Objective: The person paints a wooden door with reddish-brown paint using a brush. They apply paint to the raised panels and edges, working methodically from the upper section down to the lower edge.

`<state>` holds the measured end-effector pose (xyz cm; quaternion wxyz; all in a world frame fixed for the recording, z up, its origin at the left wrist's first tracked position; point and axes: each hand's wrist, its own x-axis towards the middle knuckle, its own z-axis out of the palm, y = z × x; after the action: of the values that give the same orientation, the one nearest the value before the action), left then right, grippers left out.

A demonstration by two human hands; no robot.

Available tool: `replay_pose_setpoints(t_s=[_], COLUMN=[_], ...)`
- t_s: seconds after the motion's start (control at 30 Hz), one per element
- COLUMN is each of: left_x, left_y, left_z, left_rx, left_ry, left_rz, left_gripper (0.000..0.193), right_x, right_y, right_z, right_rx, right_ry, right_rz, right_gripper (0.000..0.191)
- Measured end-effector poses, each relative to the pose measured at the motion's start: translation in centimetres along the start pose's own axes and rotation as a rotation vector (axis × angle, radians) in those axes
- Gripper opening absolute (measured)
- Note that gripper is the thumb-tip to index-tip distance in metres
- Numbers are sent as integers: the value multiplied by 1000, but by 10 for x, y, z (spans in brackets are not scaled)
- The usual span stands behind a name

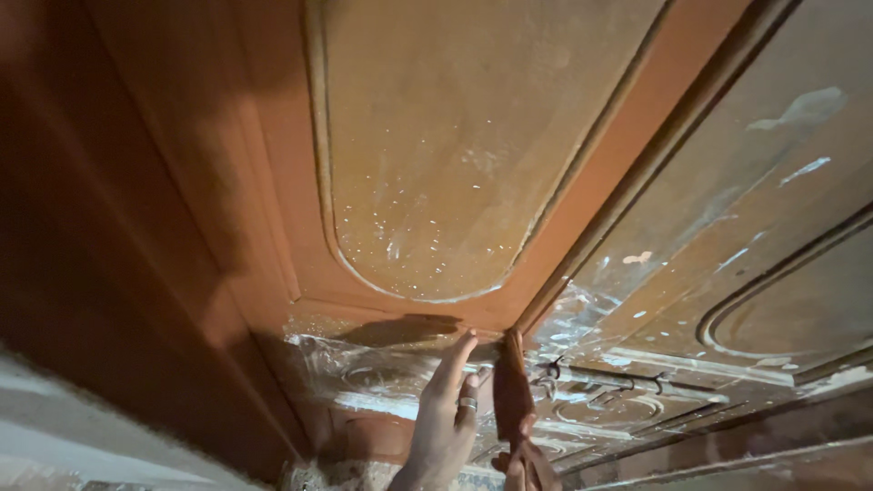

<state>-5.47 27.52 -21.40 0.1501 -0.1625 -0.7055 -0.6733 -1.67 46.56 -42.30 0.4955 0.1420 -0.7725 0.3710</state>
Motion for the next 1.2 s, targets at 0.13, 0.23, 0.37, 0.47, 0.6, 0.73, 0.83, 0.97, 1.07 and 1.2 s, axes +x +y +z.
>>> replay_pose_setpoints(t_s=[0.13,0.23,0.37,0.47,0.6,0.73,0.83,0.97,1.07,1.2], left_x=[0,1,0,1,0,1,-1,-3,-4,-3], left_y=[-7,-8,-4,-1,-3,-9,-8,-3,1,1], left_z=[6,14,12,9,10,14,15,7,2,4], left_rx=[39,8,78,73,74,27,93,83,70,39], left_ry=[41,60,11,-7,-4,30,63,9,3,-19], left_rz=[24,28,38,10,29,62,58,53,30,2], left_gripper=[60,61,58,55,53,59,53,56,60,64], right_x=[37,74,69,42,34,66,73,44,28,53], right_y=[5,-7,-33,-33,-9,1,-11,-25,-22,-9], right_z=[-44,-66,-39,-10,-26,-69,-63,-14,-7,-51], right_rx=[-71,-73,-2,9,-45,-112,-58,-22,-31,-143], right_ry=[-124,-112,-4,28,-94,-117,-46,32,-21,-113], right_rz=[-164,-153,-12,83,-108,-180,-80,24,-3,-168], right_gripper=[28,25,20,23,23,23,23,24,24,25])
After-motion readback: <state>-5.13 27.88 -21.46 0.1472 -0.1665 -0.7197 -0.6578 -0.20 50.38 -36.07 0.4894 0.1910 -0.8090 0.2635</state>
